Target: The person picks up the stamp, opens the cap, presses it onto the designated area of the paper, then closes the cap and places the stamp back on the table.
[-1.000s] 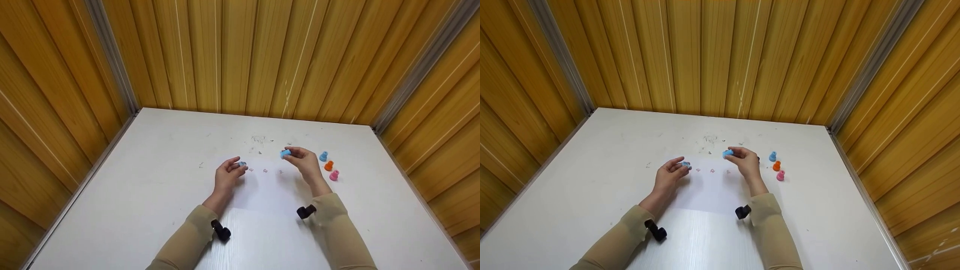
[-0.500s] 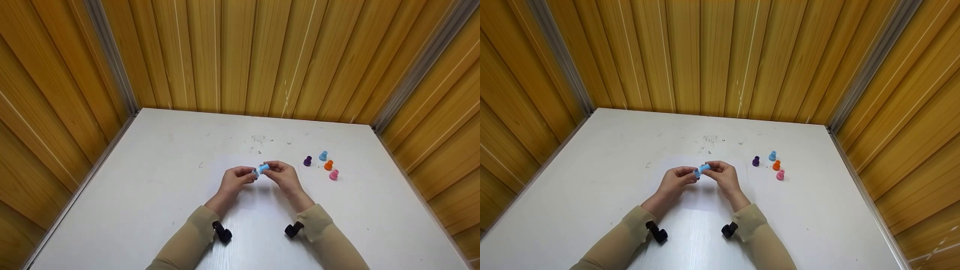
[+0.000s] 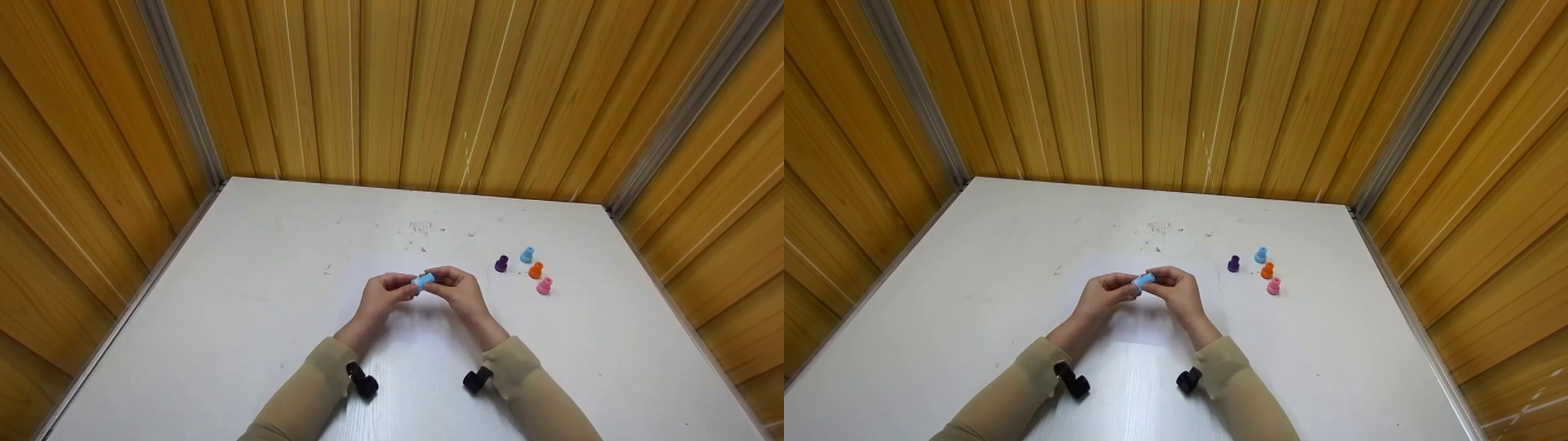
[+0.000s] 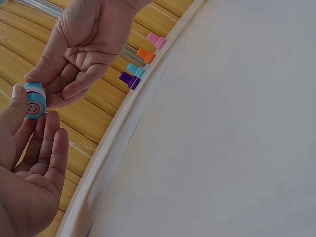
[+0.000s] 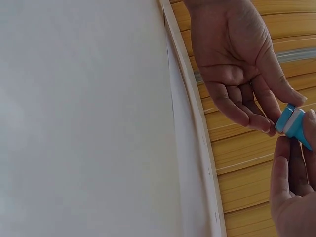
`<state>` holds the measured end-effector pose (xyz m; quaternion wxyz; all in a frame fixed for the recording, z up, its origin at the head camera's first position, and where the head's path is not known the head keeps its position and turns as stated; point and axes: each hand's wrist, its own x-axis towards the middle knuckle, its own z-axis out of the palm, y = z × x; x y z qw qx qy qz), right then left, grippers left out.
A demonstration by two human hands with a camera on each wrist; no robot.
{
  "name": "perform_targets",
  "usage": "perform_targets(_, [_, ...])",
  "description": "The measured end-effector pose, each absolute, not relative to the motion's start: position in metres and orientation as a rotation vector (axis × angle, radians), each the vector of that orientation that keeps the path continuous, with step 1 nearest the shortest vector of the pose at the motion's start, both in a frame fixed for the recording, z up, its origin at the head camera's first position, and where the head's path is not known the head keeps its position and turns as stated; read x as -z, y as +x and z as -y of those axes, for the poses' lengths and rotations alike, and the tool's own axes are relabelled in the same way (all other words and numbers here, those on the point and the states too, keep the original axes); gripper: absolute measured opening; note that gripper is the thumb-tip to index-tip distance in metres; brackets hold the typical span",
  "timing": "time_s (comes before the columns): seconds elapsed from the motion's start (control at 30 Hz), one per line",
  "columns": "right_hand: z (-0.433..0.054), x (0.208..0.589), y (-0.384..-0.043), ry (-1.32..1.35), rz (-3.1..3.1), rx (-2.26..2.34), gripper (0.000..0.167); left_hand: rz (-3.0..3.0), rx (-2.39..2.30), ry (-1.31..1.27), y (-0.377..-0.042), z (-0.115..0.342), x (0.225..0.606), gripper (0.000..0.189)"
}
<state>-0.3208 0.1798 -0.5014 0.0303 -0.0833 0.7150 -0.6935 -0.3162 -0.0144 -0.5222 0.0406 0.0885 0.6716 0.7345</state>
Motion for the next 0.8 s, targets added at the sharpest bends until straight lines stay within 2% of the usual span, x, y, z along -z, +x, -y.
perform_targets(0.27, [-0.1777,0.5037,-0.3195,-0.235,-2.269,2.127,0.033,-2.03,-2.293,0.275,-0.3169,0.0121,0.5244,0.026])
perform_targets(0.53, [-0.1768,0.5043,-0.3192,-0.25,-2.254,2.136,0.036,-2.01,-2.32,0.266,-0.3184,0.0105,0.5254,0.025])
perform_targets(0.8, [-0.1772,0.5054,-0.32,-0.237,-2.258,2.118,0.038,-2.005,-2.314,0.252,-0.3185,0.0102,0.5254,0.032])
